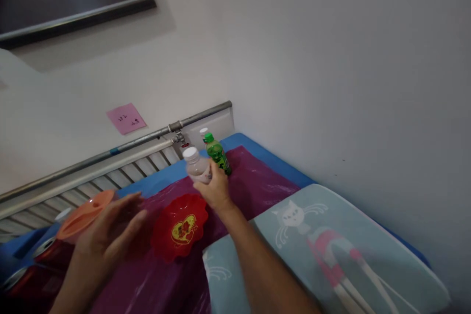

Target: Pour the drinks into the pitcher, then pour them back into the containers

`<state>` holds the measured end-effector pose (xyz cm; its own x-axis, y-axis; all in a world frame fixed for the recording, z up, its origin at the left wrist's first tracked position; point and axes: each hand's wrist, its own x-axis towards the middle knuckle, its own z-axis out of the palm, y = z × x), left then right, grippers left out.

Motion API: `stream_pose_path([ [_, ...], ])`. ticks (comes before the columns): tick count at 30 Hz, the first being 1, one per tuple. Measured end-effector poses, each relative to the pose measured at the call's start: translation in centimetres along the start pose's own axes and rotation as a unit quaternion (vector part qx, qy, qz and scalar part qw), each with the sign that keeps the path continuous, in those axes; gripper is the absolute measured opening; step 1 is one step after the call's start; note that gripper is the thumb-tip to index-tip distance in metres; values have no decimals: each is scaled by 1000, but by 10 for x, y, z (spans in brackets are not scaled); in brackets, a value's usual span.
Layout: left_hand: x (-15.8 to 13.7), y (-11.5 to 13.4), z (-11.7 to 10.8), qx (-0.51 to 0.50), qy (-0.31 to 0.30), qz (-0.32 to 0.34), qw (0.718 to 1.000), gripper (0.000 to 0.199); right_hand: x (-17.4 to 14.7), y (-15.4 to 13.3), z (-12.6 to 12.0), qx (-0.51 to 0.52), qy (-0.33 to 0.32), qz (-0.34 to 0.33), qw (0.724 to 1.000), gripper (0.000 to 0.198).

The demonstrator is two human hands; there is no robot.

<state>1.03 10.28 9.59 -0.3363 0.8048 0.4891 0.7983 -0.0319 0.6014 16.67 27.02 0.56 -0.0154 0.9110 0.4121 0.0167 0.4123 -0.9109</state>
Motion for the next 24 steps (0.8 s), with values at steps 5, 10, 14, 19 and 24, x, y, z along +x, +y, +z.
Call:
stream_pose_path([
  [5, -28, -57, 14, -17, -137, -1, 990, 35, 20, 25, -18, -47, 106, 35, 993, 73],
  [10, -48, -95, 35, -44, -176, -2, 983, 30, 29, 49, -21, -79, 135, 60, 986, 72],
  [14, -60, -114, 48, -80, -178, -19, 981, 28, 32, 61, -20, -106, 139, 58, 983, 74],
  [19, -69, -127, 53, -108, -159, -19, 981, 24, 31, 66, -22, -138, 134, 39, 981, 76],
  [24, -65, -124, 49, -118, -92, 11, 989, 24, 33, 66, -23, -156, 141, 26, 977, 79],
])
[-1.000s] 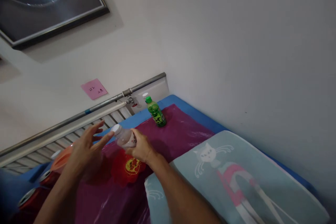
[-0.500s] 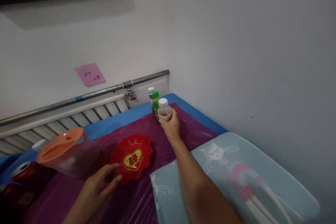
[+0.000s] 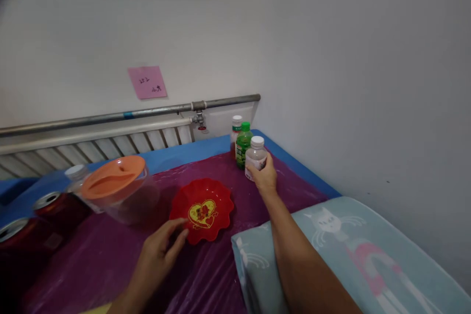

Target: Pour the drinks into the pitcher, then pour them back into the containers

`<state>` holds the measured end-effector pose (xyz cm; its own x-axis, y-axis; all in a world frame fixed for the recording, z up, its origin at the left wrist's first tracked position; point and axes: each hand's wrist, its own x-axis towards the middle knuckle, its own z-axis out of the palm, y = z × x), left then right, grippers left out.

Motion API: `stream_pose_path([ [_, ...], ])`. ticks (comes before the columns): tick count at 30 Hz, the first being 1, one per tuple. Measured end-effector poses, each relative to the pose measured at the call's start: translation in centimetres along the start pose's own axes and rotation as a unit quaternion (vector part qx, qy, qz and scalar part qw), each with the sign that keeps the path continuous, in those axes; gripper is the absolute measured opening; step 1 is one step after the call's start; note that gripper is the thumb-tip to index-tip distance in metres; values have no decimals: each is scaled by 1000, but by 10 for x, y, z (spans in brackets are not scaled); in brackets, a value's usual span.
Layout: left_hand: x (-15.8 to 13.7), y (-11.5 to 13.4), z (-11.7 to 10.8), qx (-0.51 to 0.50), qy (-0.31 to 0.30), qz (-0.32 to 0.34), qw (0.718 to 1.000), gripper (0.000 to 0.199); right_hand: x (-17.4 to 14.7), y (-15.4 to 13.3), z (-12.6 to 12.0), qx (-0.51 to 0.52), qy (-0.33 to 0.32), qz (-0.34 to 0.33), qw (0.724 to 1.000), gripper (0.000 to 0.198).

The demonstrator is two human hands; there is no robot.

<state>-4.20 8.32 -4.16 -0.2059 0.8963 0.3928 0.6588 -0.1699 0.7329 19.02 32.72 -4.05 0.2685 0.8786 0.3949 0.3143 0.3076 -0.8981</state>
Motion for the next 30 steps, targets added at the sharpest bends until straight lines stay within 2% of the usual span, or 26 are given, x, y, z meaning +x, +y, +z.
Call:
stream_pose_path([
  [4, 6, 0, -7, 35, 54, -4, 998, 28, -6, -11, -7, -12, 36, -27, 999, 86],
  [8, 11, -1, -13, 70, 50, -42, 995, 33, -43, -23, -44, -47, 32, -68, 996, 69],
  [11, 17, 1, -16, 113, 12, -64, 991, 33, -89, -25, -89, -140, -45, -142, 979, 49],
  [13, 21, 5, -19, 151, -25, -73, 986, 30, -119, -25, -116, -200, -120, -191, 954, 42],
  [15, 21, 12, -24, 186, -70, -76, 977, 24, -144, -26, -133, -239, -197, -232, 922, 40],
  [19, 9, 35, -38, 231, -159, -63, 958, 14, -167, -38, -134, -290, -304, -270, 866, 45],
  [24, -14, 55, -60, 243, -267, -80, 929, 24, -166, -44, -126, -312, -360, -246, 844, 47],
  [27, -24, 41, -71, 282, -226, -105, 926, 38, -166, -38, -133, -305, -370, -249, 842, 46],
  [30, -39, 9, -78, 318, -165, -114, 927, 47, -169, -34, -141, -298, -368, -259, 842, 45],
])
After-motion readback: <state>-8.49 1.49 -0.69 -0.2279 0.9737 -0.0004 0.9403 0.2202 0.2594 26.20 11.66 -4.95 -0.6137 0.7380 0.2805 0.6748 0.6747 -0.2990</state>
